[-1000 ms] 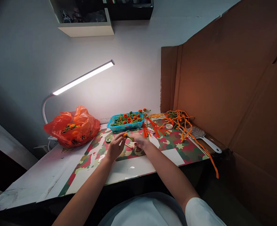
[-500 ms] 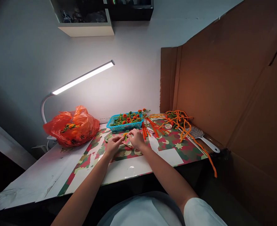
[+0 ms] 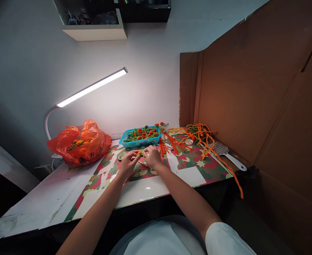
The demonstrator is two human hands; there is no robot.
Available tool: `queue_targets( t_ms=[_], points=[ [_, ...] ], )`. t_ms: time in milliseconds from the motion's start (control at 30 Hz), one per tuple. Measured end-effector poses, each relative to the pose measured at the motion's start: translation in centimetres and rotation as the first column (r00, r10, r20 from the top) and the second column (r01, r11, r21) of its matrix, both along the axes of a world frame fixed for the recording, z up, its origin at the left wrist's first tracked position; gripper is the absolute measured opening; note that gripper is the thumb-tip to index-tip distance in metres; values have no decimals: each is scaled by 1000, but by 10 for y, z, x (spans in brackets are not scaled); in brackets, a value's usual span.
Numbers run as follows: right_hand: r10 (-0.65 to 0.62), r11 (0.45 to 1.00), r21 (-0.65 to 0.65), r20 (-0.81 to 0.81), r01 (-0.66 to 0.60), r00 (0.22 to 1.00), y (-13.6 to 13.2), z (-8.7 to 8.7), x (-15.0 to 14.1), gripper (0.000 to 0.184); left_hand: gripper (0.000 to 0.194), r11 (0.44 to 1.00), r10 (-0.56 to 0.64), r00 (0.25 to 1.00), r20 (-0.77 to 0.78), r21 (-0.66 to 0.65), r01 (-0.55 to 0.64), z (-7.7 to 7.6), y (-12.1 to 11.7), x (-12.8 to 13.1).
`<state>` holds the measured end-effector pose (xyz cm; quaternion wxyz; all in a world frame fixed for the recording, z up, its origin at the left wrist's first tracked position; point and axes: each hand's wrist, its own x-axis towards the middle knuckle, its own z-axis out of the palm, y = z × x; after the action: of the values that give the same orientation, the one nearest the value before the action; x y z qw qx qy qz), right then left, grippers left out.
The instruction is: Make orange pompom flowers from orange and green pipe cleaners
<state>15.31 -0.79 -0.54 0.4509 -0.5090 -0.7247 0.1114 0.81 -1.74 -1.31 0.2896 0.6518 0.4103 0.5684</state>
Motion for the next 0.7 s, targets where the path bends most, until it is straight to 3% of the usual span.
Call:
queue_targets(
  t_ms=[133, 267, 367, 533, 700],
  points=[
    [24, 995, 100, -92, -15, 995, -5, 3, 2, 3, 35, 977, -48, 981, 189, -193, 85, 0, 1, 1],
    [129, 962, 250, -57, -111, 990, -10, 4, 5, 28, 39, 939, 10, 932, 363, -323, 116, -1, 2, 0],
    [235, 925, 299, 28, -232, 972, -10, 1, 4, 35, 40, 937, 6, 928, 373, -326, 125, -1, 1, 2],
    [297, 917, 283, -21, -280, 954, -7, -2, 3, 14, 44, 925, 6, 933, 359, -358, 131, 1, -2, 5],
    [376, 895, 271, -27, -355, 926, -11, 1, 5, 13, 45, 915, 62, 934, 351, -394, 88, 0, 1, 3]
  ],
)
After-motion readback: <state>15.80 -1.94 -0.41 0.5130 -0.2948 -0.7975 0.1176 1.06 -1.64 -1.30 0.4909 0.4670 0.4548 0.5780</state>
